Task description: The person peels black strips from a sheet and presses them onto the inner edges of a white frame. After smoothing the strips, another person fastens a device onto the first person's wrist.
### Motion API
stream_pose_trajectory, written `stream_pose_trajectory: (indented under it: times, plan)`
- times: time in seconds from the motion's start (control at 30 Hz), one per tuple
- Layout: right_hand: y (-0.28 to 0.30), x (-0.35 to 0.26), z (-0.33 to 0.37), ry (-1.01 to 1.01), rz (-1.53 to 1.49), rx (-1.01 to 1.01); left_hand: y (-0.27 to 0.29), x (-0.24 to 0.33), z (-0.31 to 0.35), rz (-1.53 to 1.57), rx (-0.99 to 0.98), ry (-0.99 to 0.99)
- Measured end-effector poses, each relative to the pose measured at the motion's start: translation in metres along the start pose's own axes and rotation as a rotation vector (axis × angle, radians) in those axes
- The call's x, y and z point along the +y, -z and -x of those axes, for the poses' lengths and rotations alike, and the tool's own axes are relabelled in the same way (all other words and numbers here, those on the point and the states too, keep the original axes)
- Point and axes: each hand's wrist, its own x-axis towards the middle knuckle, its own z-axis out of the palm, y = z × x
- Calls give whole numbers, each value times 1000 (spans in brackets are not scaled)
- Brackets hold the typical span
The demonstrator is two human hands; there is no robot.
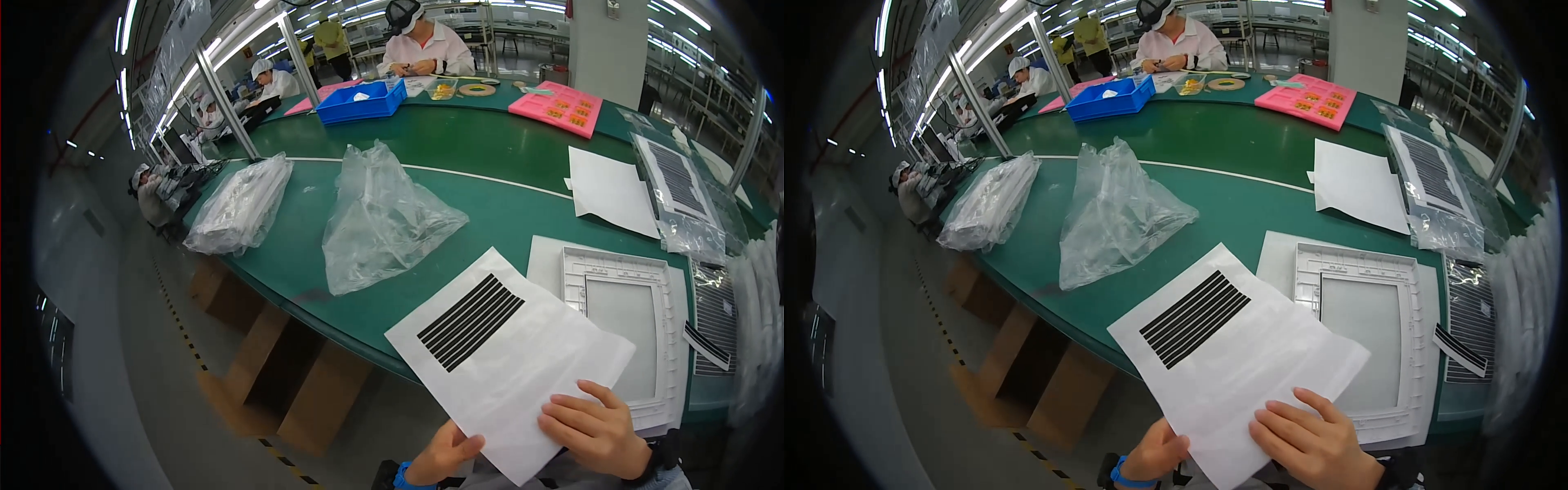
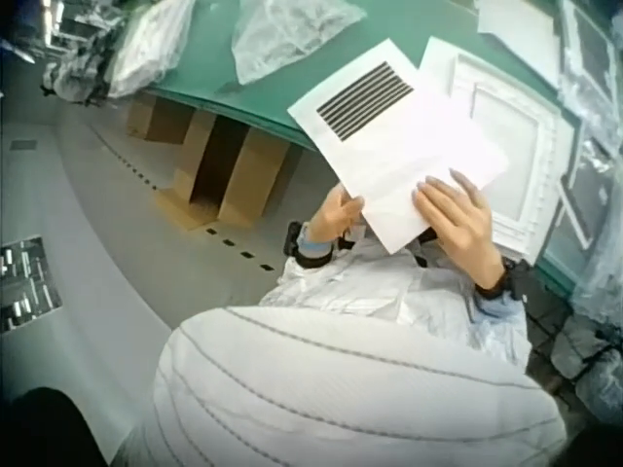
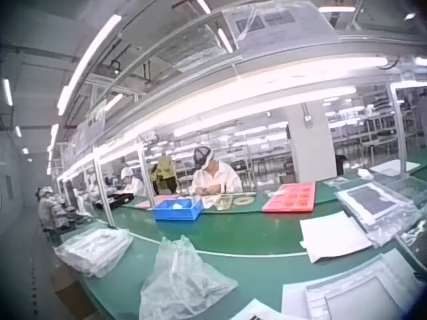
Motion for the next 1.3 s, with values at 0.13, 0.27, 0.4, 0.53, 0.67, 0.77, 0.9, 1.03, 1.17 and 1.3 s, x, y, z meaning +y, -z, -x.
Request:
stream_pose_trajectory:
  times: [0.13, 0.27, 0.4, 0.53, 0.67, 0.77, 0.9, 1.03, 1.17, 1.3]
  plan:
    - [10, 25, 53, 127, -58, -239, 5, 0, -15, -73, 232, -148]
    - [30, 3, 25, -89, -417, -296, -10, -5, -21, -151, 270, -274]
    - [6, -12, -16, -131, -271, 52, -35, -6, -21, -115, 233, -301]
    - [-27, -1, -32, -103, -173, 245, -51, -11, -21, -186, 247, -353]
    - [-28, -5, -32, -192, -196, 285, -51, -16, -24, -412, 311, -424]
    - [-28, -6, -32, -214, -197, 284, -55, -10, -25, -601, 345, -543]
    - [-25, -6, -30, -212, -181, 275, -54, -11, -27, -726, 329, -631]
    - [-25, -6, -28, -207, -175, 288, -56, -11, -27, -783, 331, -665]
    - [-29, -4, -26, -228, -189, 299, -57, -10, -25, -766, 308, -672]
    - [-28, -3, -25, -258, -240, 303, -57, -11, -25, -761, 310, -662]
